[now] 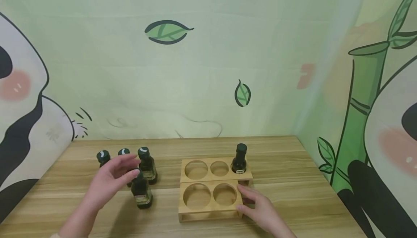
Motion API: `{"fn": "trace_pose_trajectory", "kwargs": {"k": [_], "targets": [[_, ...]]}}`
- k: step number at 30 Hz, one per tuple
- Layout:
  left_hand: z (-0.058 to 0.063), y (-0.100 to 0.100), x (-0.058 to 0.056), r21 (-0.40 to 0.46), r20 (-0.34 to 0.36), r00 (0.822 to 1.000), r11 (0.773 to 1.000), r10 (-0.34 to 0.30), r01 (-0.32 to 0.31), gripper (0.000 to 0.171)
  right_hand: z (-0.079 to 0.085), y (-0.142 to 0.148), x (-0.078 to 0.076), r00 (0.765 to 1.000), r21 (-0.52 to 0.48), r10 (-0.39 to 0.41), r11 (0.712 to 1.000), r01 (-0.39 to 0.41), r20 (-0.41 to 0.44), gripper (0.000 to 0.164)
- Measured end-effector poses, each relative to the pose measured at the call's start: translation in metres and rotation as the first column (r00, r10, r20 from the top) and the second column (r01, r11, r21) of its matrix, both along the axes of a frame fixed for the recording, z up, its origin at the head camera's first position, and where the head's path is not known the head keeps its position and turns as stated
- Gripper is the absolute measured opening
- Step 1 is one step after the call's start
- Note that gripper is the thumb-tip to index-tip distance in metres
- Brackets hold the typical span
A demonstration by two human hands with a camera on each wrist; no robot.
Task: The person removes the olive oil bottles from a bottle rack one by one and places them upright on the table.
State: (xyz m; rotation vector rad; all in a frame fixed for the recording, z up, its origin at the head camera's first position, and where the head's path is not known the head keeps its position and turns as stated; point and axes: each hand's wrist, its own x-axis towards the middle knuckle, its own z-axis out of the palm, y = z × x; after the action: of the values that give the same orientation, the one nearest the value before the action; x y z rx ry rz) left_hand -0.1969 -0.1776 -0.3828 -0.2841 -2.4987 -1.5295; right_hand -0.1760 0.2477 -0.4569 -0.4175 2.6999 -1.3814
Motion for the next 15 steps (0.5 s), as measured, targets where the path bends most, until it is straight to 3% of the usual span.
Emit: {"fn": "trace_pose_trajectory", "kwargs": {"k": [15], "targets": [[0.024,0.021,-0.004,-0.063,-0.061,0.996,0.996,-0.061,0.057,0.052,0.003,-0.002,0.001,1.000,-0.005,-0.018,1.000,0.018,0.002,0.062]]}}
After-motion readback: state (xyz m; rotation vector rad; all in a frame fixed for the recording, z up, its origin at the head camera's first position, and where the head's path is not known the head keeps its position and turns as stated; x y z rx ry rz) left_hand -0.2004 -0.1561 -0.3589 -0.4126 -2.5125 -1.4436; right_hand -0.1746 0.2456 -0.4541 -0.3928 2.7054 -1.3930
